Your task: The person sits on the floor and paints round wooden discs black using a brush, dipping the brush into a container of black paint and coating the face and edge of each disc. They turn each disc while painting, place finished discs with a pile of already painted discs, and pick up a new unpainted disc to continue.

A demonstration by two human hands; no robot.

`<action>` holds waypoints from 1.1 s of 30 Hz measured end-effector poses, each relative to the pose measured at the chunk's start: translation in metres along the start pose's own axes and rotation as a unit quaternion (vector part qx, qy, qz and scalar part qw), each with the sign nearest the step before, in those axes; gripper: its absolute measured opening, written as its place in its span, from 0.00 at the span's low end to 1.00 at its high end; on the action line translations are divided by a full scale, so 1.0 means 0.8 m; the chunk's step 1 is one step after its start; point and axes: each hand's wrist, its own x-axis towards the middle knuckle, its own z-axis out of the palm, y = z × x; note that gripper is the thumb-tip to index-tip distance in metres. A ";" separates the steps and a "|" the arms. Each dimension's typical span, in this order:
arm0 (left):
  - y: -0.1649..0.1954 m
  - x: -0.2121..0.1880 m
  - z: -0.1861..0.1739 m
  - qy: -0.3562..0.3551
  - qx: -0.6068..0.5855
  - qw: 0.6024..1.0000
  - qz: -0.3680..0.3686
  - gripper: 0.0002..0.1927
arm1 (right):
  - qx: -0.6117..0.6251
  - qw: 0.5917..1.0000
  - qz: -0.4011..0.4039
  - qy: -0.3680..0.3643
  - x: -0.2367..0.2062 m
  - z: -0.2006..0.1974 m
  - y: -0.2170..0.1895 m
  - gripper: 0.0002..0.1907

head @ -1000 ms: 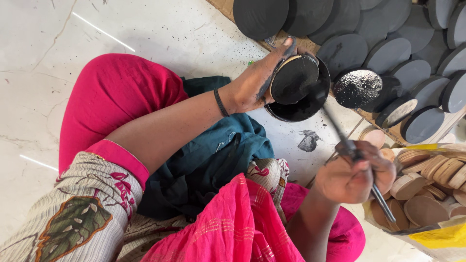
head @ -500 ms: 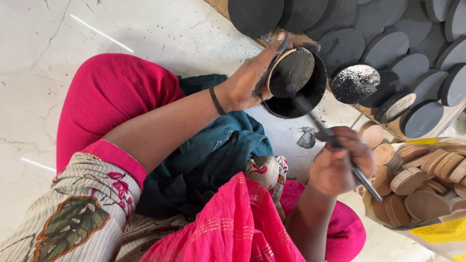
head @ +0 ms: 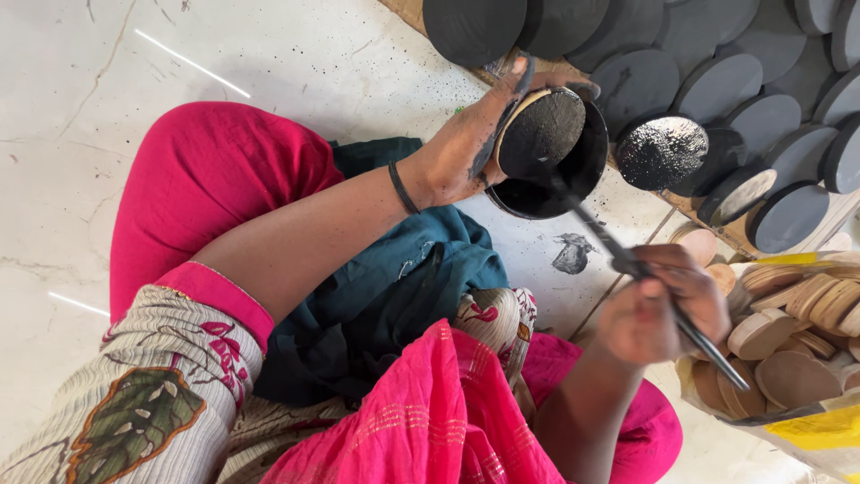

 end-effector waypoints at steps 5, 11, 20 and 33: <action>-0.005 0.005 -0.001 0.020 -0.038 0.999 -0.021 0.37 | 0.100 0.973 0.175 0.116 -0.003 0.000 -0.002 0.15; -0.014 0.008 -0.009 0.021 -0.033 0.998 -0.039 0.36 | -0.024 0.998 0.034 0.056 0.000 0.013 -0.009 0.09; -0.010 0.004 -0.008 0.006 0.001 0.999 -0.036 0.38 | -0.035 0.993 0.056 0.093 0.012 0.025 -0.014 0.13; -0.015 0.006 -0.014 0.042 -0.013 0.998 -0.044 0.39 | -0.071 0.994 0.038 0.081 0.002 0.009 -0.006 0.12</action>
